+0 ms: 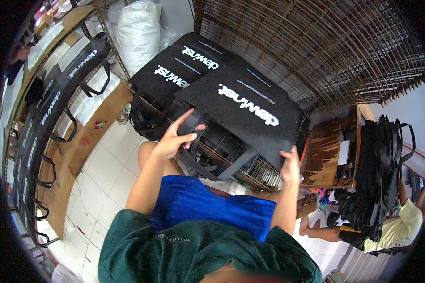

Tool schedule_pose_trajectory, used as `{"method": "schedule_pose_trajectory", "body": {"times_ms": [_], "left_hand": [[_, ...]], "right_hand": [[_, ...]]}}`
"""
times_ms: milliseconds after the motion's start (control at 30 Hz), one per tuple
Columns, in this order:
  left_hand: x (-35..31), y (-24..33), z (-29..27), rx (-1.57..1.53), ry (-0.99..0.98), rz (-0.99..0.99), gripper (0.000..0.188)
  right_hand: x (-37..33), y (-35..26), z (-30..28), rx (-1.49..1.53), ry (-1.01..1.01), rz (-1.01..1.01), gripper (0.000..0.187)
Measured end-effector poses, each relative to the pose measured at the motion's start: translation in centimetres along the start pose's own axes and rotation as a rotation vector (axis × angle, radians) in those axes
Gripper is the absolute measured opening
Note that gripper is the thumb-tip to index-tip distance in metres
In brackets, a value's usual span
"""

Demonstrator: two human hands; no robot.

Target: The person sits on the floor and repeatedly picks up black branded bags from a nearby pile. They place each bag onto a stack on a metal rack in front of them, adjusting the position to keep the stack aligned.

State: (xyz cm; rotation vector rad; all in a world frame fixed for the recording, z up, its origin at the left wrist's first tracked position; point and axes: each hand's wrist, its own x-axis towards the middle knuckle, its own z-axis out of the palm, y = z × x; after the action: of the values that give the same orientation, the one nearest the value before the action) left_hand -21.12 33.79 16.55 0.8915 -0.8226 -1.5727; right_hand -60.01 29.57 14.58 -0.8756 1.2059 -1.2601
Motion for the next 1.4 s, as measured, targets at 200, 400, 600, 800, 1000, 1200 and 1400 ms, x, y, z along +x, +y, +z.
{"method": "schedule_pose_trajectory", "body": {"times_ms": [200,400,600,800,1000,1200,1400], "left_hand": [[4.8,-16.7,-9.7,0.745,0.366,-0.136,0.069],[3.1,-14.0,-5.8,0.773,0.354,-0.329,0.06],[2.8,-15.8,-7.5,0.692,0.269,-0.283,0.058],[2.7,-18.2,-9.2,0.723,0.24,-0.25,0.059],[3.0,-19.1,-9.5,0.704,0.176,-0.28,0.061],[3.1,-20.3,-10.9,0.8,0.147,-0.311,0.061],[2.6,-19.3,-10.8,0.911,0.12,-0.362,0.065]], "right_hand": [[7.1,18.6,-2.4,-0.066,0.103,0.303,0.068],[6.1,18.2,-1.4,-0.271,0.348,0.367,0.086],[5.9,18.3,-1.3,-0.274,0.325,0.305,0.083],[5.3,17.8,-0.1,-0.255,0.375,0.297,0.08],[7.5,20.7,-2.4,-0.298,0.379,0.226,0.076],[8.4,23.8,-4.2,-0.344,0.4,0.156,0.077],[6.6,19.9,-1.1,-0.405,0.423,0.253,0.075]]}}
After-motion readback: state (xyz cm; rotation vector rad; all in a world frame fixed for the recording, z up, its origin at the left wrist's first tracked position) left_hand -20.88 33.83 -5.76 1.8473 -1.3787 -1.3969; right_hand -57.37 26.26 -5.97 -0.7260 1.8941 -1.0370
